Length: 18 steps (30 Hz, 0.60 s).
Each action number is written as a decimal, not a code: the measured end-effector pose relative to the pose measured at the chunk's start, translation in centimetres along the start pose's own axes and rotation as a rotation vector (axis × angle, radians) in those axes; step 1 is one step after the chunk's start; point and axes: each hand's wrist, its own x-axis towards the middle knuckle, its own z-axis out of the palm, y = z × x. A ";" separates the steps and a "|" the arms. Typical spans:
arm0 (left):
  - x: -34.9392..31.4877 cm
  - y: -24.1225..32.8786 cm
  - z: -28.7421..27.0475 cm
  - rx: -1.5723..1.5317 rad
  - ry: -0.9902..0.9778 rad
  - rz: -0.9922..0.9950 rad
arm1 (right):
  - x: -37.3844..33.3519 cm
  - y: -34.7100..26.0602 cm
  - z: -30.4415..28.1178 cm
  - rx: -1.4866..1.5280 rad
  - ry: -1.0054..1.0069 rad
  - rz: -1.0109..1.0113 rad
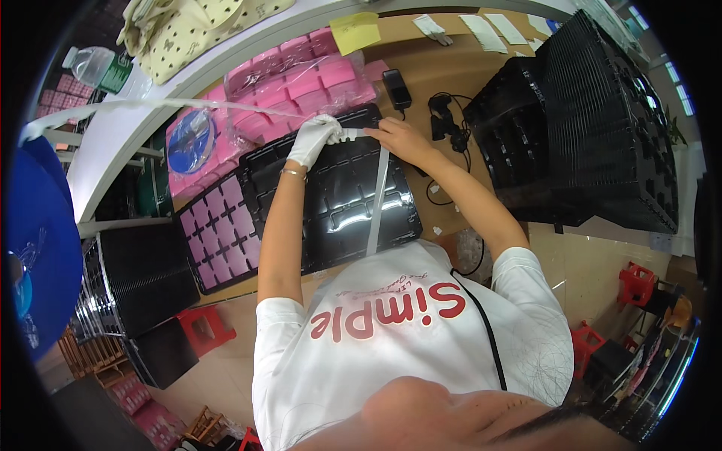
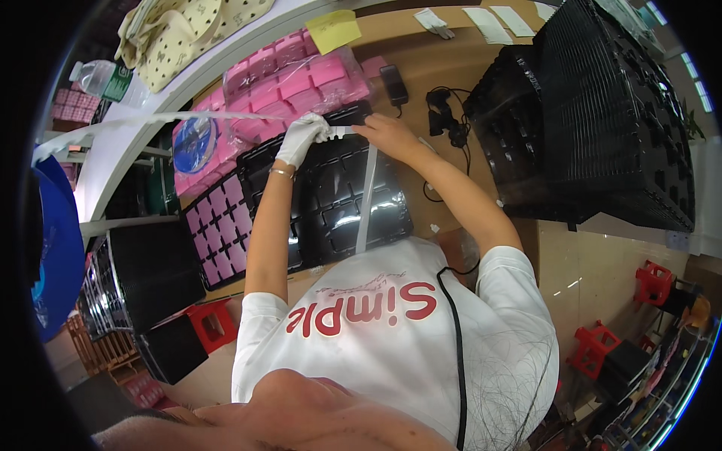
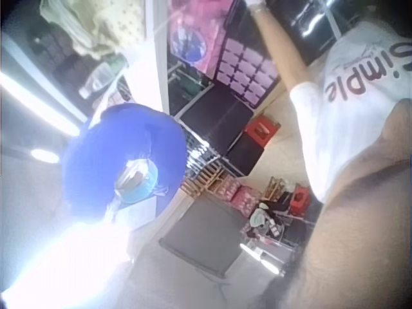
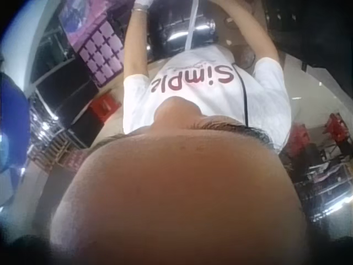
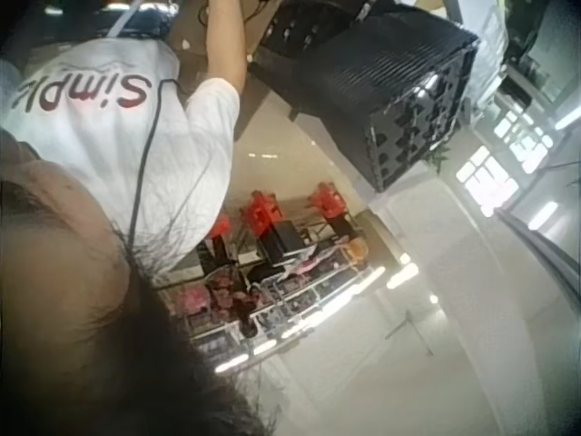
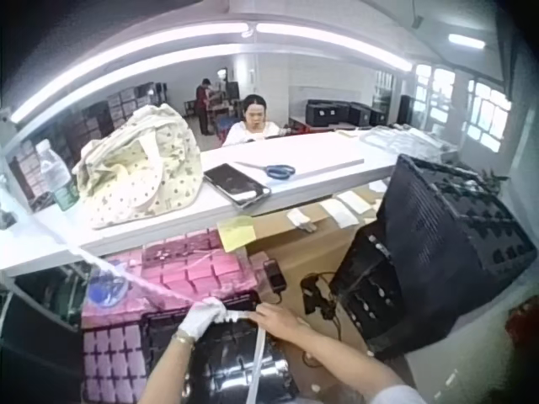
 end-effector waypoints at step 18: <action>5.6 -1.6 1.0 0.008 -0.034 -0.070 | 1.7 0.9 1.0 -0.149 -0.394 0.083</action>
